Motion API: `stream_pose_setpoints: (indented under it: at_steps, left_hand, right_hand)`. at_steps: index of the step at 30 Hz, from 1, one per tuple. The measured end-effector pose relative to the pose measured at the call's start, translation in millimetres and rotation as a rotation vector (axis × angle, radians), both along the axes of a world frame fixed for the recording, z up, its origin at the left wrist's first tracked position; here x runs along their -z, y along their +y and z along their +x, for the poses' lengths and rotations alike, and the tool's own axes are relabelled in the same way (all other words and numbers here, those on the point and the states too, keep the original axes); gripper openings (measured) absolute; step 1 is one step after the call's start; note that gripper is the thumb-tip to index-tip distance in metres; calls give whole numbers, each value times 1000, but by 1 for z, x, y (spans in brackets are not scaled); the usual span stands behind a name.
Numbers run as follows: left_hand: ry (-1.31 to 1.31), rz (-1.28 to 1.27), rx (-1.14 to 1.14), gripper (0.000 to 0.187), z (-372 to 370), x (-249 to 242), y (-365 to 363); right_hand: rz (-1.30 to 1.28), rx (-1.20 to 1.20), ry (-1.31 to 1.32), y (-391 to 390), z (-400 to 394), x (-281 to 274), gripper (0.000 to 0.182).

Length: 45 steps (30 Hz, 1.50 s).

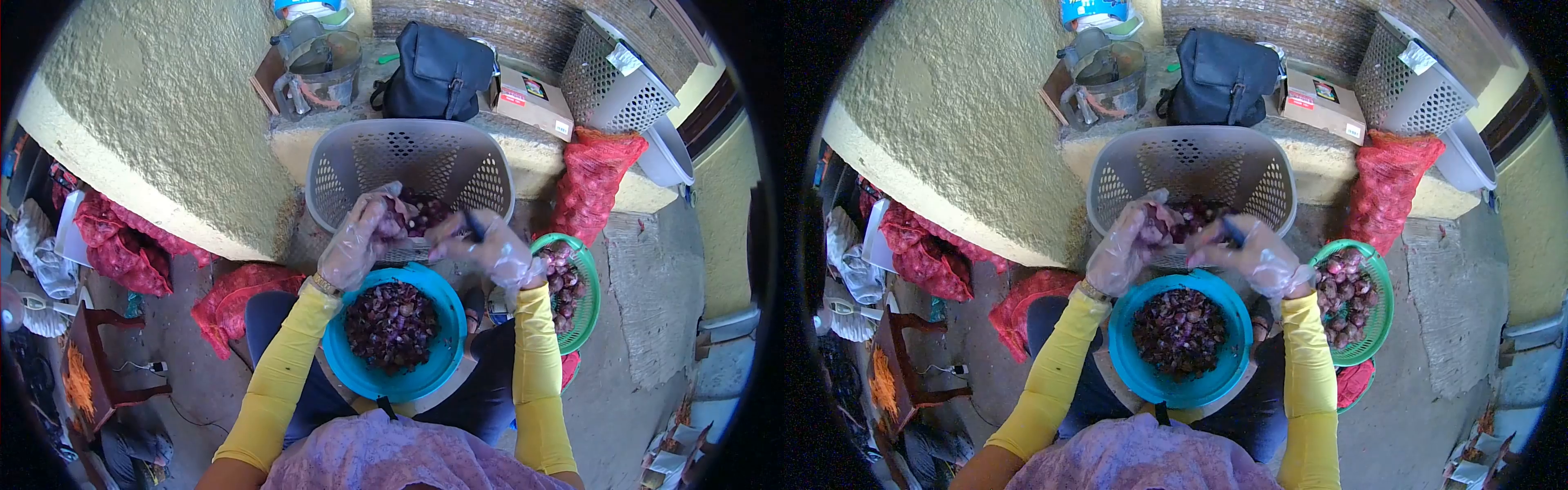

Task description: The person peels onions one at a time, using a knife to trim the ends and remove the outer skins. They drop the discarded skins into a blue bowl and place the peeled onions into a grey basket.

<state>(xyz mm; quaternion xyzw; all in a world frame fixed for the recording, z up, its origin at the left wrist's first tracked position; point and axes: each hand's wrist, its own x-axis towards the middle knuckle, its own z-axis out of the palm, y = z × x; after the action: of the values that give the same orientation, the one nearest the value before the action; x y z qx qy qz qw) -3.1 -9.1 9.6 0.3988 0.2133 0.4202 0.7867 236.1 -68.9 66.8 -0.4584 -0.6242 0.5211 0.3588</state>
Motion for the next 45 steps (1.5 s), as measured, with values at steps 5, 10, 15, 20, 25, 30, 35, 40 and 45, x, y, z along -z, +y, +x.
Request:
stream_pose_setpoints:
  at_steps: [5, 10, 15, 20, 25, 30, 35, 40, 45]
  left_hand:
    - [-4, -7, -24, 53, -8, 10, 10]
    - [-60, -4, 111, 52, -9, 10, 12]
    - [140, 13, 35, 53, -6, 3, 3]
    - [-31, -106, 60, 50, -7, 1, 5]
    - [-161, -111, 74, 52, -9, 8, 7]
    - [95, -78, -32, 43, -1, -2, -3]
    - [-8, -41, -80, 21, 0, 31, 6]
    - [-23, -130, -87, 22, 0, 29, 3]
    - [-132, -290, -151, 28, 2, 9, -3]
  right_hand:
    - [-170, -234, -60, -5, -14, 16, 34]
    - [-146, -76, -20, 2, -16, 18, 40]
    - [30, 177, -73, 5, -24, 32, 38]
    - [-35, -29, -34, 1, -24, 9, 28]
    - [-83, -92, 105, 2, -16, 33, 23]
    - [-32, 161, -22, 5, -35, 26, 27]
    - [30, 246, 330, 5, -62, 40, 38]
    - [137, 249, 167, 6, -74, 48, 34]
    - [113, 337, 118, 11, -67, 58, 17]
